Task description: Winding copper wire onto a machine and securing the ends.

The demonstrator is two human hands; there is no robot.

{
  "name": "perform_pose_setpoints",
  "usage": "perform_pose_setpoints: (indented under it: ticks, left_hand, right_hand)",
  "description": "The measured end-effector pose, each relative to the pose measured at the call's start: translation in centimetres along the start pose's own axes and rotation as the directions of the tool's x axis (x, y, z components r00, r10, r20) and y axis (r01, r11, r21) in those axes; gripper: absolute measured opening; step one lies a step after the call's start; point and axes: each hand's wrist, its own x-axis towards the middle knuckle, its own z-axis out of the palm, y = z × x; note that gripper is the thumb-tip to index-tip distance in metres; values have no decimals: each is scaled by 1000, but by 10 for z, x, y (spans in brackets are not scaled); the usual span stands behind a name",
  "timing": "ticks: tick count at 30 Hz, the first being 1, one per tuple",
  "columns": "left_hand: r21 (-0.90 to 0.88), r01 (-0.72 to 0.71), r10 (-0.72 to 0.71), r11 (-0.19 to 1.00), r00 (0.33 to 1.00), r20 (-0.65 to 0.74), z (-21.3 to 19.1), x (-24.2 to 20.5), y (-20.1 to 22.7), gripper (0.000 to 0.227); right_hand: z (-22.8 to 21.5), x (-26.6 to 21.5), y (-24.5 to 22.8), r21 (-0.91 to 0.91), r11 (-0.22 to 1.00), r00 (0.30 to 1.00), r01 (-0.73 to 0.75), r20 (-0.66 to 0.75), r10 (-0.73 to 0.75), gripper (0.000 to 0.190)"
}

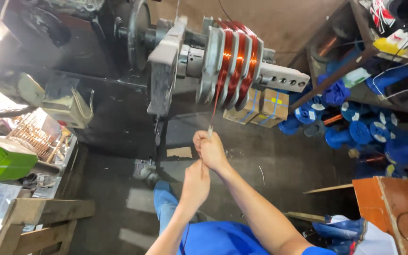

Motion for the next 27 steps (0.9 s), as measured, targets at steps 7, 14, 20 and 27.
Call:
perform_pose_setpoints:
  ticks: [7, 14, 20, 27]
  left_hand:
    - [-3, 24, -24, 1000, 999, 33, -3, 6, 2, 31]
    - [-122, 13, 3, 992, 992, 125, -25, 36, 48, 42]
    - [-270, -56, 89, 961, 990, 114, -22, 74, 79, 45]
    - [-497, 203, -132, 843, 976, 174, -10, 25, 48, 52]
  right_hand:
    - [-2, 1, -5, -22, 1000, 1000, -6, -15, 6, 32]
    - [-9, 18, -71, 243, 969, 998, 41, 29, -49, 31]
    - [-30, 39, -136, 571, 821, 983, -19, 159, -88, 24]
    - [-7, 15, -64, 331, 943, 999, -19, 47, 4, 26]
